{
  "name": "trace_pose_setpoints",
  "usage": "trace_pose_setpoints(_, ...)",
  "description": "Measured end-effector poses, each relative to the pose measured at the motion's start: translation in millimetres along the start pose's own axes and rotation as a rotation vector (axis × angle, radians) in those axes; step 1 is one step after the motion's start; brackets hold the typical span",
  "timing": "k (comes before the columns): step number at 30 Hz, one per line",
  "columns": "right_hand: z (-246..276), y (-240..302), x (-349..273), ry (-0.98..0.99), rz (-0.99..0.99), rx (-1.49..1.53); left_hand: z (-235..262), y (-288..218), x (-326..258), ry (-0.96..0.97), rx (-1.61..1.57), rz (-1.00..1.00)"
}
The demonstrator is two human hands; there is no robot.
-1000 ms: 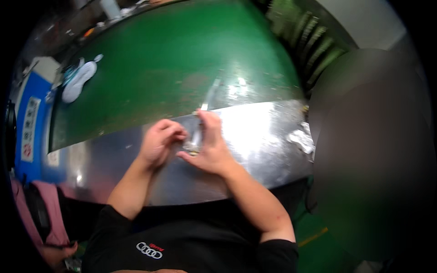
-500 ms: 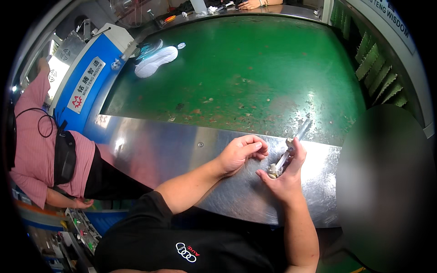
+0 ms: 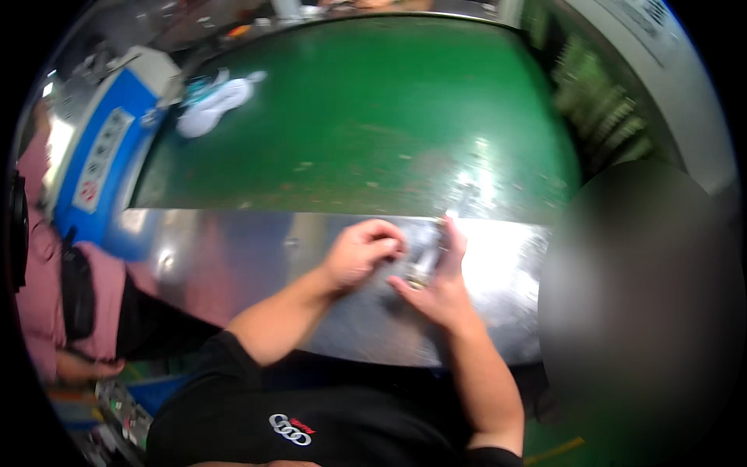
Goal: The person fills a syringe with a white liquid from a large plastic bottle by drawing the plunger back, then wipes the tip of the syringe with a cloth and places a cap on the needle. They then set the syringe on the workstation and later pick up a shoe to inspect the sole.
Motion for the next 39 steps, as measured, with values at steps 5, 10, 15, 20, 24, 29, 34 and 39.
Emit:
trace_pose_setpoints(5, -4, 8, 12, -0.007, 0.084, -0.107, 6, -6, -11, -0.016, -0.01, -0.061)
trace_pose_setpoints(10, 14, 8, 2, -0.104, 0.133, -0.126, -17, -15, 3, 0.054, 0.057, -0.036)
trace_pose_setpoints(15, -2, 11, 12, -0.09, 0.148, -0.233, -4, -17, -10, 0.0, 0.181, -0.06)
trace_pose_setpoints(20, 6, 15, 3, -0.077, 0.031, -0.166, 3, -2, -5, 0.071, 0.108, -0.088)
trace_pose_setpoints(24, 5, 13, 1, -0.061, 0.009, -0.131, -4, -6, -4, 0.049, 0.075, -0.06)
trace_pose_setpoints(29, 4, 13, 5, -0.067, 0.057, -0.131, 1, -3, -5, 0.012, 0.08, -0.034)
trace_pose_setpoints(34, 4, 13, 4, -0.089, 0.063, -0.166, 0, -1, -5, 0.037, 0.051, -0.016)
trace_pose_setpoints(39, 4, 12, 3, -0.108, 0.065, -0.18, 2, 0, -6, 0.072, 0.157, -0.036)
Point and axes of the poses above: each hand's wrist, its own x-axis towards the middle knuckle, its own z-axis out of the back of the hand, y = z × x, the point moved 2 cm from there along x, towards the middle knuckle, and after that the axes turned 14 degrees about y, right-handed, at the moved point
